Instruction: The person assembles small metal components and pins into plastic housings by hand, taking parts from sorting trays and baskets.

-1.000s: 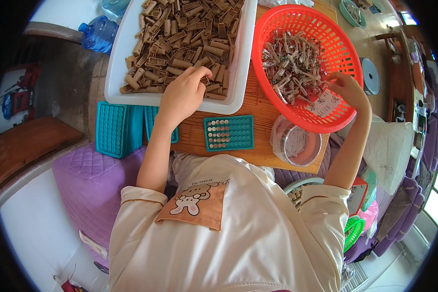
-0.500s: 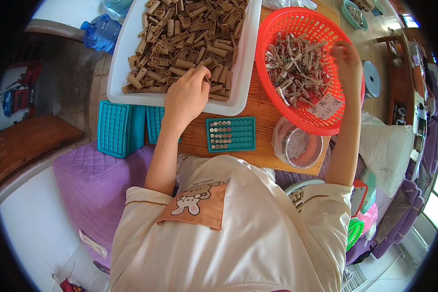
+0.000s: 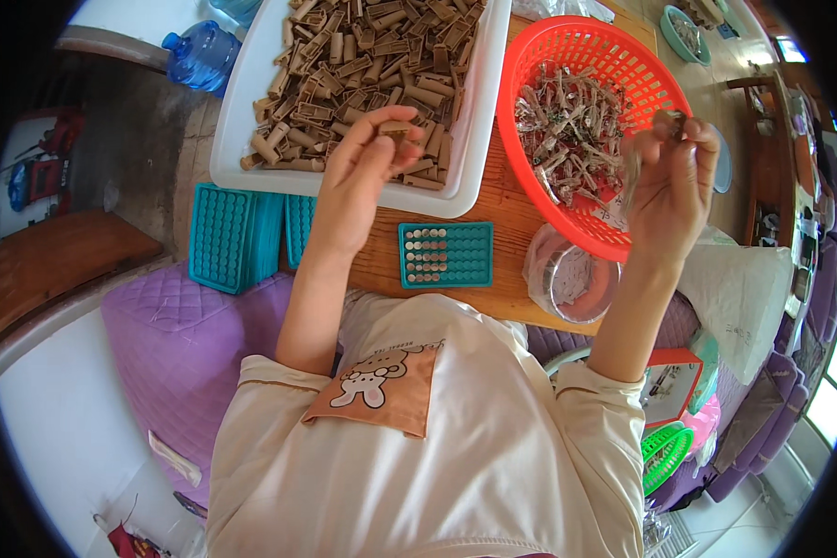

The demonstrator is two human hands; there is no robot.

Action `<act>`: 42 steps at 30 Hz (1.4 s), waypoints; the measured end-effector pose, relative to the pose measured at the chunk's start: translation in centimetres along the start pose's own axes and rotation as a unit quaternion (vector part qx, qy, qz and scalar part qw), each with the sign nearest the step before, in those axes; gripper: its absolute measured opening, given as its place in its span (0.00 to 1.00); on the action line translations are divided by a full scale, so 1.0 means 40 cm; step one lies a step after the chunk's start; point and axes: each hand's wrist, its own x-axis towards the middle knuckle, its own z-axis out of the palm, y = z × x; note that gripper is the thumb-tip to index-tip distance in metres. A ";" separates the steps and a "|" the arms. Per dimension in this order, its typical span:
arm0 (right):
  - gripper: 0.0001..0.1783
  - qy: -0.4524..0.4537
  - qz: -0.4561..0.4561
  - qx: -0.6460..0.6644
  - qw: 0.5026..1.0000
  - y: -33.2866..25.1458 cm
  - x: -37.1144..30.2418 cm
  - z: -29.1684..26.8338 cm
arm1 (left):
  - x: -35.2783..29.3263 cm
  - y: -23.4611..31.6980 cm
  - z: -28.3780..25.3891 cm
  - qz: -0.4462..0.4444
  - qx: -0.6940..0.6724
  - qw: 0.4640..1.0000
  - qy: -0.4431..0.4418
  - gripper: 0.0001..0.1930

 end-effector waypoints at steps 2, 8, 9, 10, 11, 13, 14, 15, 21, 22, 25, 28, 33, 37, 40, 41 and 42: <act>0.12 0.015 0.037 0.044 0.998 0.023 -0.026 0.033 | -0.024 0.022 0.037 -0.008 -0.147 0.989 -0.026 0.13; 0.18 0.096 0.147 0.030 0.984 0.060 -0.083 0.139 | -0.059 0.024 0.082 -0.004 -0.249 0.966 -0.071 0.21; 0.16 0.066 0.191 0.000 0.979 0.063 -0.099 0.134 | -0.064 0.021 0.085 0.009 -0.238 0.969 -0.072 0.23; 0.15 0.035 0.233 -0.029 0.971 0.062 -0.107 0.139 | -0.070 0.020 0.089 0.021 -0.226 0.971 -0.074 0.25; 0.12 0.059 0.218 -0.048 0.973 0.070 -0.115 0.163 | -0.077 0.024 0.093 0.020 -0.223 0.973 -0.062 0.26; 0.12 0.065 0.209 -0.110 0.969 0.064 -0.123 0.196 | -0.089 0.020 0.097 0.038 -0.222 0.972 -0.061 0.27; 0.12 0.071 0.199 -0.174 0.962 0.060 -0.125 0.214 | -0.093 0.017 0.098 0.058 -0.221 0.972 -0.062 0.27; 0.11 0.098 0.171 -0.188 0.962 0.061 -0.123 0.242 | -0.097 0.012 0.099 0.057 -0.221 0.972 -0.062 0.27; 0.08 0.063 0.071 -0.363 0.927 0.073 -0.138 0.261 | -0.110 0.010 0.104 0.107 -0.250 0.958 -0.097 0.24; 0.08 0.057 0.055 -0.390 0.918 0.075 -0.139 0.261 | -0.111 0.010 0.101 0.103 -0.237 0.960 -0.103 0.24; 0.08 0.037 0.049 -0.429 0.901 0.075 -0.147 0.257 | -0.111 0.007 0.086 0.092 -0.208 0.967 -0.116 0.23; 0.08 0.032 0.015 -0.458 0.888 0.075 -0.152 0.263 | -0.110 0.011 0.084 0.079 -0.199 0.969 -0.128 0.23; 0.11 -0.030 0.020 -0.485 0.874 0.069 -0.157 0.266 | -0.113 0.005 0.082 0.085 -0.227 0.962 -0.130 0.22; 0.15 -0.034 0.076 -0.471 0.878 0.094 -0.180 0.258 | -0.115 -0.009 0.083 0.067 -0.225 0.968 -0.086 0.20; 0.17 -0.026 0.121 -0.482 0.868 0.086 -0.189 0.262 | -0.126 -0.011 0.088 0.040 -0.219 0.973 -0.062 0.19; 0.17 -0.025 0.121 -0.482 0.868 0.089 -0.192 0.260 | -0.129 -0.012 0.089 0.026 -0.224 0.972 -0.062 0.19; 0.17 -0.016 0.107 -0.492 0.864 0.095 -0.196 0.259 | -0.131 -0.011 0.091 0.026 -0.224 0.972 -0.062 0.19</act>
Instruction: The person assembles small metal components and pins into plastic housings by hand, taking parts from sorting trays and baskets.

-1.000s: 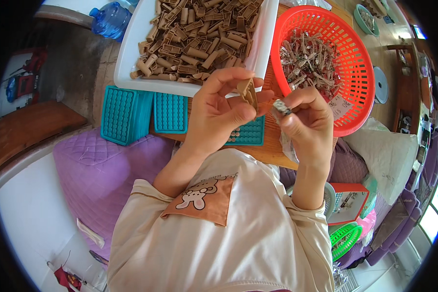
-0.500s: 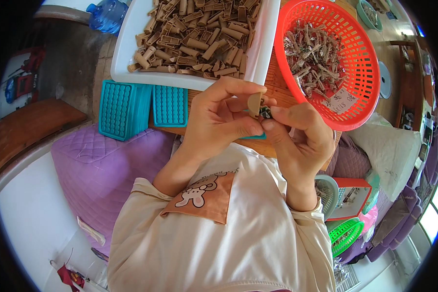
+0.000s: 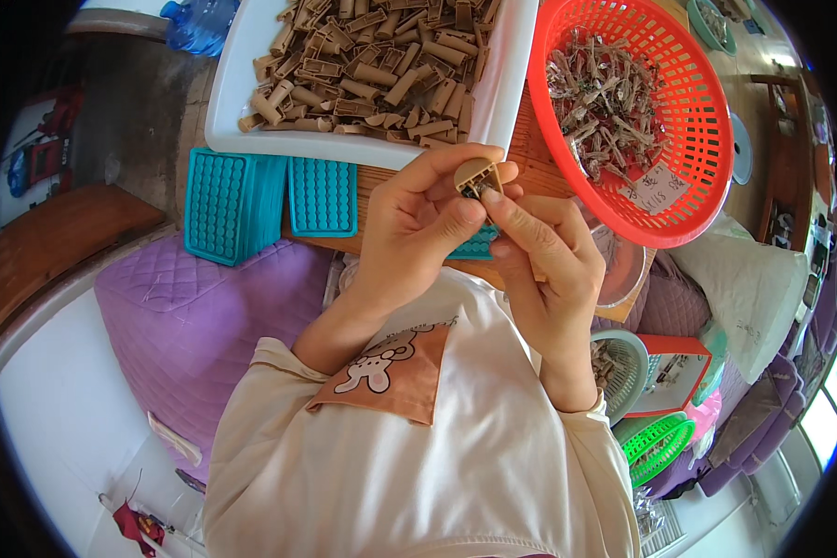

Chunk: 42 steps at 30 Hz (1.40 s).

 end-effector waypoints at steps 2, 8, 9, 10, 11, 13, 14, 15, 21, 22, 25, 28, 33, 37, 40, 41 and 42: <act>0.16 0.018 -0.006 -0.011 1.000 0.002 -0.001 0.003 | 0.002 0.000 0.007 -0.020 0.025 0.999 0.014 0.19; 0.15 0.052 -0.020 -0.032 0.998 0.020 -0.007 0.013 | -0.003 -0.010 0.022 -0.020 0.041 0.998 0.044 0.19; 0.15 0.071 0.008 -0.004 0.997 0.024 -0.011 0.018 | -0.003 -0.011 0.026 -0.021 0.041 0.998 0.044 0.19; 0.15 0.090 0.036 0.024 0.995 0.028 -0.014 0.022 | -0.004 -0.009 0.034 -0.005 0.054 0.997 0.051 0.18; 0.15 0.090 0.037 0.024 0.995 0.032 -0.017 0.023 | -0.006 -0.006 0.039 0.011 0.067 0.996 0.059 0.18; 0.16 0.077 0.035 0.025 0.996 0.040 -0.022 0.022 | -0.013 0.004 0.043 0.006 0.092 0.994 0.064 0.17; 0.16 0.078 0.035 0.025 0.996 0.043 -0.027 0.023 | -0.016 0.007 0.043 0.002 0.118 0.991 0.069 0.17; 0.16 0.054 0.084 0.073 0.992 0.045 -0.032 0.025 | -0.017 0.009 0.041 0.001 0.118 0.991 0.068 0.17; 0.20 0.019 0.157 0.157 0.975 0.026 -0.014 0.020 | -0.014 0.016 0.040 -0.070 -0.004 0.993 0.095 0.17; 0.21 0.014 0.173 0.164 0.971 0.026 -0.012 0.021 | -0.013 0.017 0.038 -0.088 -0.054 0.990 0.098 0.17; 0.23 0.001 0.169 0.126 0.977 0.053 -0.008 0.020 | -0.015 0.013 0.036 -0.114 -0.122 0.982 0.085 0.18; 0.24 0.005 0.182 0.185 0.966 0.058 -0.012 0.014 | -0.012 0.006 0.039 -0.119 -0.114 0.983 0.084 0.18; 0.22 0.044 0.140 0.228 0.963 0.066 -0.013 0.011 | -0.021 -0.013 0.034 -0.101 -0.060 0.988 0.095 0.17; 0.18 0.061 0.170 0.202 0.963 0.070 -0.011 0.030 | -0.038 -0.036 0.032 -0.056 0.106 0.990 0.078 0.15; 0.15 0.036 0.187 0.157 0.969 0.076 -0.014 0.033 | -0.047 -0.039 0.036 -0.055 0.192 0.977 0.067 0.15; 0.15 0.034 0.188 0.158 0.969 0.076 -0.012 0.031 | -0.046 -0.038 0.029 -0.054 0.210 0.974 0.057 0.15; 0.14 0.002 0.195 0.144 0.970 0.076 -0.006 0.027 | -0.046 -0.036 0.021 -0.052 0.229 0.971 0.048 0.15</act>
